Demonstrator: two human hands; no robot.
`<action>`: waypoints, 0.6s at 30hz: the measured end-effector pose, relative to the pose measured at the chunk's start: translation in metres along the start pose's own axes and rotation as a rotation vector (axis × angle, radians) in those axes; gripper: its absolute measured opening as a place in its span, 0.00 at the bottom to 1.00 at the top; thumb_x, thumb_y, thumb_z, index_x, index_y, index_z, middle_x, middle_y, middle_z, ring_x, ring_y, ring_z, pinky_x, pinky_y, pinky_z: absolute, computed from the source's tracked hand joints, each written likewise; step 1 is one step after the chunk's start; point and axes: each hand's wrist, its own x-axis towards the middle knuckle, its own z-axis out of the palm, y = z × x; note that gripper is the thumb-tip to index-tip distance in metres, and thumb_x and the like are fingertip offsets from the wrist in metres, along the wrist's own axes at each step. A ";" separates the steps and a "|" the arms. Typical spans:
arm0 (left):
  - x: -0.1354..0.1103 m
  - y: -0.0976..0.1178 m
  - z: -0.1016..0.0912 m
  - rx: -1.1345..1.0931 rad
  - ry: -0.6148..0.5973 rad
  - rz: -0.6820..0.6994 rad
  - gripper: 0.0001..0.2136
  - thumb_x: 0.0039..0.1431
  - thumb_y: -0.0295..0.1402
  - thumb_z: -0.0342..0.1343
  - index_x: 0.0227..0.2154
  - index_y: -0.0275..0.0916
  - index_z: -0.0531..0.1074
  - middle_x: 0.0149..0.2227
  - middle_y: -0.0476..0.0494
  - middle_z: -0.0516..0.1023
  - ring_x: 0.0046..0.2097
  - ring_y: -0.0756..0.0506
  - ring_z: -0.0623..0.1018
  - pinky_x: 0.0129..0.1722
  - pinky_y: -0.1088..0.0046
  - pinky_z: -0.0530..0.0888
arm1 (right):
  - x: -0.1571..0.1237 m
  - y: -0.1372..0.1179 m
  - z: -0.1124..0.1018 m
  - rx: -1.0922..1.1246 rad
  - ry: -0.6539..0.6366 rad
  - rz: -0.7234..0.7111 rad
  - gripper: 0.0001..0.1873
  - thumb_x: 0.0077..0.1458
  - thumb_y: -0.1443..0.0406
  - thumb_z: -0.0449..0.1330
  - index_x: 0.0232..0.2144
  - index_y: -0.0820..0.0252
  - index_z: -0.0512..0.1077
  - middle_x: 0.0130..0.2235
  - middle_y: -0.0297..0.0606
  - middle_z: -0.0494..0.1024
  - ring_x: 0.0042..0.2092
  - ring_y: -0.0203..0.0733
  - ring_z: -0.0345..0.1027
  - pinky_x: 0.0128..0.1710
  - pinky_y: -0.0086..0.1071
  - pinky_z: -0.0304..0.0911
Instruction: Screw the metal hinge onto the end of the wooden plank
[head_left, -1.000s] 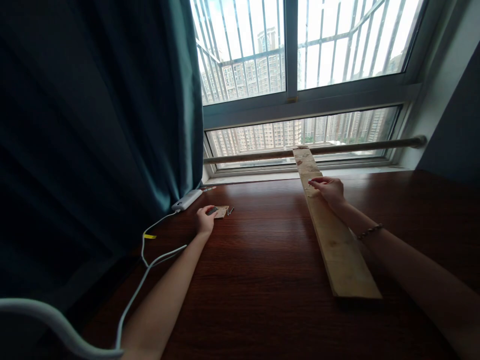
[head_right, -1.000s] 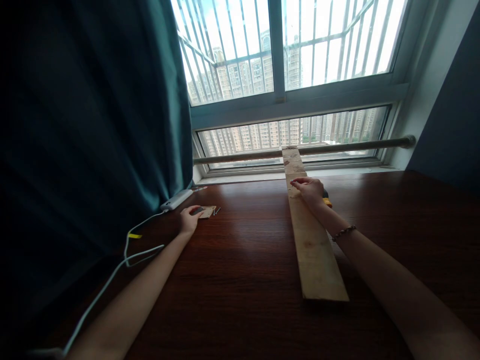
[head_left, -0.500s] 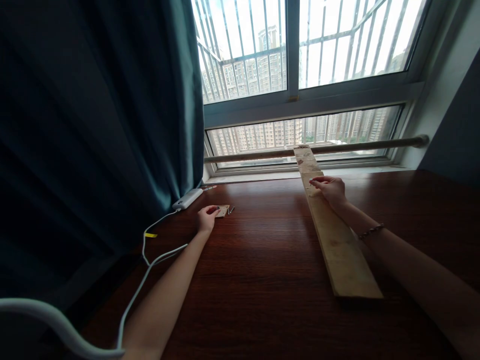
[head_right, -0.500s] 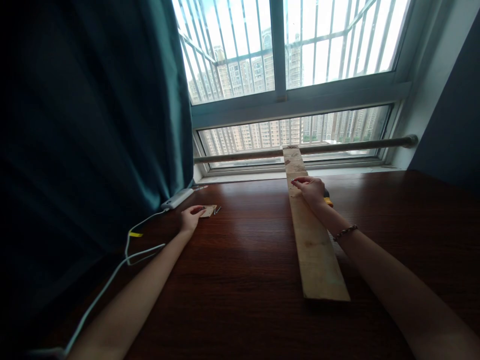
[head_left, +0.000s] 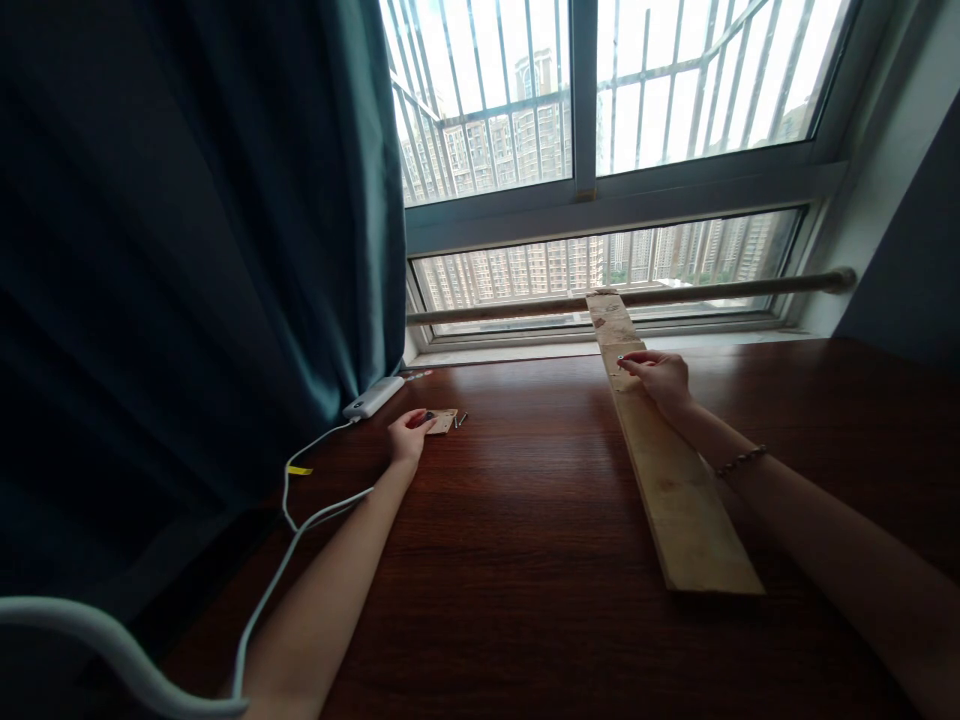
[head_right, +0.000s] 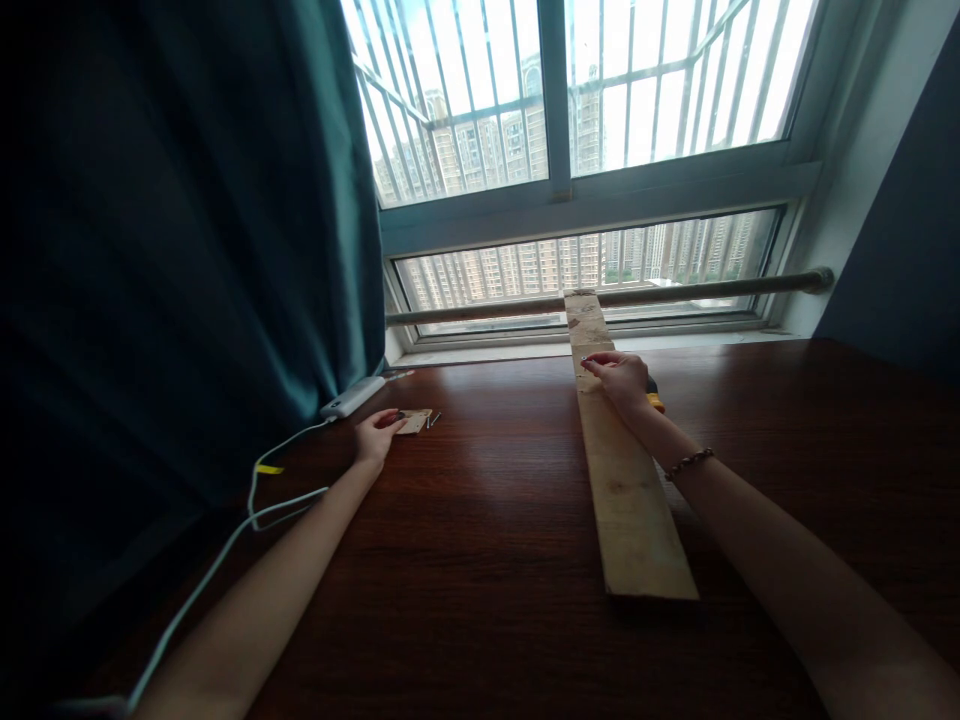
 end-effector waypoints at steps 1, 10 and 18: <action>-0.001 0.001 0.000 -0.001 0.001 -0.002 0.17 0.36 0.27 0.64 0.34 0.30 0.74 0.34 0.36 0.77 0.38 0.43 0.77 0.42 0.66 0.73 | 0.000 0.000 0.000 0.004 0.002 -0.001 0.22 0.35 0.50 0.65 0.29 0.60 0.78 0.22 0.38 0.75 0.25 0.40 0.68 0.25 0.30 0.58; 0.000 -0.002 0.003 0.026 -0.032 0.013 0.16 0.38 0.34 0.63 0.32 0.32 0.75 0.33 0.38 0.78 0.36 0.44 0.77 0.40 0.66 0.73 | -0.001 -0.004 0.000 0.047 -0.008 -0.003 0.23 0.35 0.50 0.65 0.29 0.62 0.78 0.21 0.38 0.74 0.24 0.39 0.66 0.24 0.29 0.57; 0.001 -0.005 0.002 0.020 0.043 -0.083 0.12 0.45 0.29 0.57 0.34 0.29 0.74 0.33 0.34 0.78 0.35 0.43 0.77 0.39 0.65 0.73 | -0.001 -0.003 -0.001 0.024 -0.012 -0.008 0.22 0.36 0.50 0.65 0.29 0.61 0.78 0.21 0.38 0.74 0.24 0.39 0.67 0.25 0.30 0.58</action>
